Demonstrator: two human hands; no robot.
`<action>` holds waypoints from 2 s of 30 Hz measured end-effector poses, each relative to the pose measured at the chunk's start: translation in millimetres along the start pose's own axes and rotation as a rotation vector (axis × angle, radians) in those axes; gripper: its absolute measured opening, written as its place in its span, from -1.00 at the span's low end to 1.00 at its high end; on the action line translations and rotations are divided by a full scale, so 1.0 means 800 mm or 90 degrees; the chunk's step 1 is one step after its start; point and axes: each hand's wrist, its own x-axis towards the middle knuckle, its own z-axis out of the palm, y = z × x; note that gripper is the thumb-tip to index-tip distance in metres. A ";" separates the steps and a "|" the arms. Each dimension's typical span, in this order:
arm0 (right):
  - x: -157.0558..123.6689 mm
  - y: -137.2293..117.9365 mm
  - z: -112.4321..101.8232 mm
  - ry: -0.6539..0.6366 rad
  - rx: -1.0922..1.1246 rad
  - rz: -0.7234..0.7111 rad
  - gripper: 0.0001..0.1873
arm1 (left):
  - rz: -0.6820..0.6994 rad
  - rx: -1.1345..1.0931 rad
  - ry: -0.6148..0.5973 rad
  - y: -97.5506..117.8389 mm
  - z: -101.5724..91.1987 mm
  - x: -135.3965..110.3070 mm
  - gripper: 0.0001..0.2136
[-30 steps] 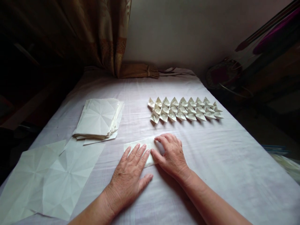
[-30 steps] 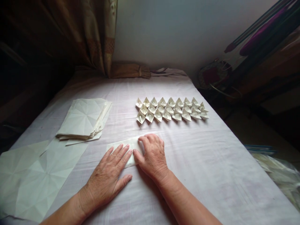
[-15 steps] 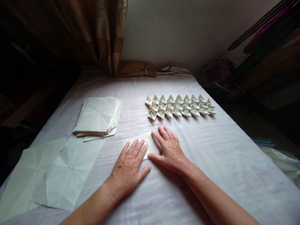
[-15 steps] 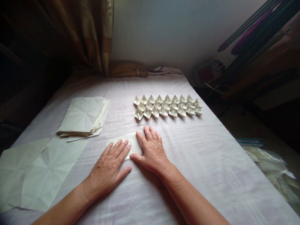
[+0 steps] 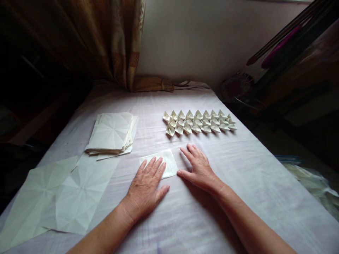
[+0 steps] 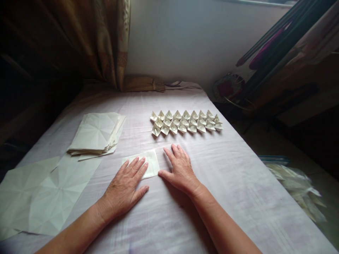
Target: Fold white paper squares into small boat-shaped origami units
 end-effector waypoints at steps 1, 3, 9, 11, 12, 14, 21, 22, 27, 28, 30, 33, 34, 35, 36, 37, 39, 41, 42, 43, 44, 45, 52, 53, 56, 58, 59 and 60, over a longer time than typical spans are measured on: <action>-0.001 0.001 -0.002 0.001 0.000 0.001 -0.18 | 0.000 0.002 -0.001 0.000 0.000 0.000 -0.41; -0.005 -0.003 -0.006 0.014 0.002 -0.024 -0.25 | 0.001 0.005 0.000 0.000 0.000 0.000 -0.41; -0.021 -0.032 -0.016 -0.080 0.016 -0.244 -0.45 | 0.001 -0.003 0.022 0.000 0.002 -0.001 -0.42; -0.027 -0.033 -0.019 -0.114 0.017 -0.268 -0.49 | -0.003 -0.016 0.029 0.000 0.002 -0.002 -0.45; -0.029 -0.031 -0.021 -0.120 0.014 -0.272 -0.50 | -0.005 -0.025 0.030 0.001 0.002 -0.002 -0.48; -0.032 -0.023 -0.024 -0.126 0.010 -0.280 -0.53 | -0.012 -0.051 0.028 0.001 0.001 -0.002 -0.58; -0.033 -0.006 -0.026 -0.159 0.014 -0.301 -0.51 | 0.023 -0.106 -0.078 -0.009 -0.013 -0.003 -0.62; -0.033 -0.006 -0.026 -0.162 0.016 -0.299 -0.50 | 0.039 -0.108 -0.095 -0.013 -0.016 -0.004 -0.59; -0.032 -0.009 -0.027 -0.173 0.021 -0.288 -0.51 | 0.106 -0.122 -0.150 -0.026 -0.031 -0.003 -0.49; -0.032 -0.009 -0.027 -0.173 0.022 -0.286 -0.52 | 0.113 -0.125 -0.154 -0.028 -0.033 -0.003 -0.49; -0.033 -0.010 -0.027 -0.174 0.023 -0.284 -0.52 | 0.123 -0.129 -0.160 -0.032 -0.036 -0.004 -0.49; -0.032 -0.010 -0.027 -0.176 0.024 -0.281 -0.53 | 0.135 -0.127 -0.174 -0.038 -0.037 -0.009 -0.49; -0.032 -0.009 -0.026 -0.176 0.024 -0.280 -0.53 | 0.138 -0.125 -0.174 -0.040 -0.037 -0.012 -0.49; -0.032 -0.009 -0.026 -0.176 0.024 -0.280 -0.53 | 0.142 -0.123 -0.174 -0.043 -0.036 -0.015 -0.49; -0.032 -0.009 -0.026 -0.176 0.023 -0.281 -0.53 | 0.145 -0.120 -0.172 -0.045 -0.035 -0.018 -0.49; -0.032 -0.008 -0.025 -0.175 0.023 -0.282 -0.53 | 0.147 -0.118 -0.170 -0.048 -0.035 -0.022 -0.48; -0.032 -0.007 -0.024 -0.176 0.023 -0.284 -0.53 | 0.150 -0.114 -0.170 -0.053 -0.034 -0.029 -0.48; -0.032 -0.007 -0.024 -0.175 0.023 -0.285 -0.53 | 0.151 -0.114 -0.169 -0.057 -0.035 -0.036 -0.47; -0.032 -0.007 -0.023 -0.174 0.021 -0.286 -0.53 | 0.150 -0.114 -0.168 -0.059 -0.035 -0.040 -0.47; -0.032 -0.007 -0.023 -0.173 0.019 -0.288 -0.54 | 0.149 -0.113 -0.166 -0.061 -0.035 -0.043 -0.48; -0.033 -0.007 -0.023 -0.171 0.015 -0.290 -0.54 | 0.148 -0.112 -0.166 -0.063 -0.036 -0.046 -0.48; -0.033 -0.007 -0.023 -0.169 0.010 -0.291 -0.54 | 0.146 -0.110 -0.165 -0.064 -0.036 -0.050 -0.48; -0.032 -0.008 -0.023 -0.166 -0.012 -0.301 -0.53 | 0.128 -0.106 -0.161 -0.070 -0.044 -0.068 -0.49; -0.032 -0.008 -0.023 -0.165 -0.012 -0.302 -0.53 | 0.126 -0.104 -0.164 -0.070 -0.046 -0.070 -0.49; -0.032 -0.007 -0.022 -0.161 -0.010 -0.305 -0.53 | 0.120 -0.098 -0.176 -0.072 -0.049 -0.075 -0.49; -0.032 -0.006 -0.021 -0.157 -0.014 -0.306 -0.54 | 0.117 -0.103 -0.180 -0.073 -0.050 -0.078 -0.49; -0.033 -0.006 -0.021 -0.155 -0.017 -0.307 -0.54 | 0.116 -0.107 -0.183 -0.074 -0.050 -0.079 -0.49; -0.033 -0.006 -0.020 -0.154 -0.020 -0.308 -0.54 | 0.115 -0.111 -0.186 -0.075 -0.051 -0.080 -0.49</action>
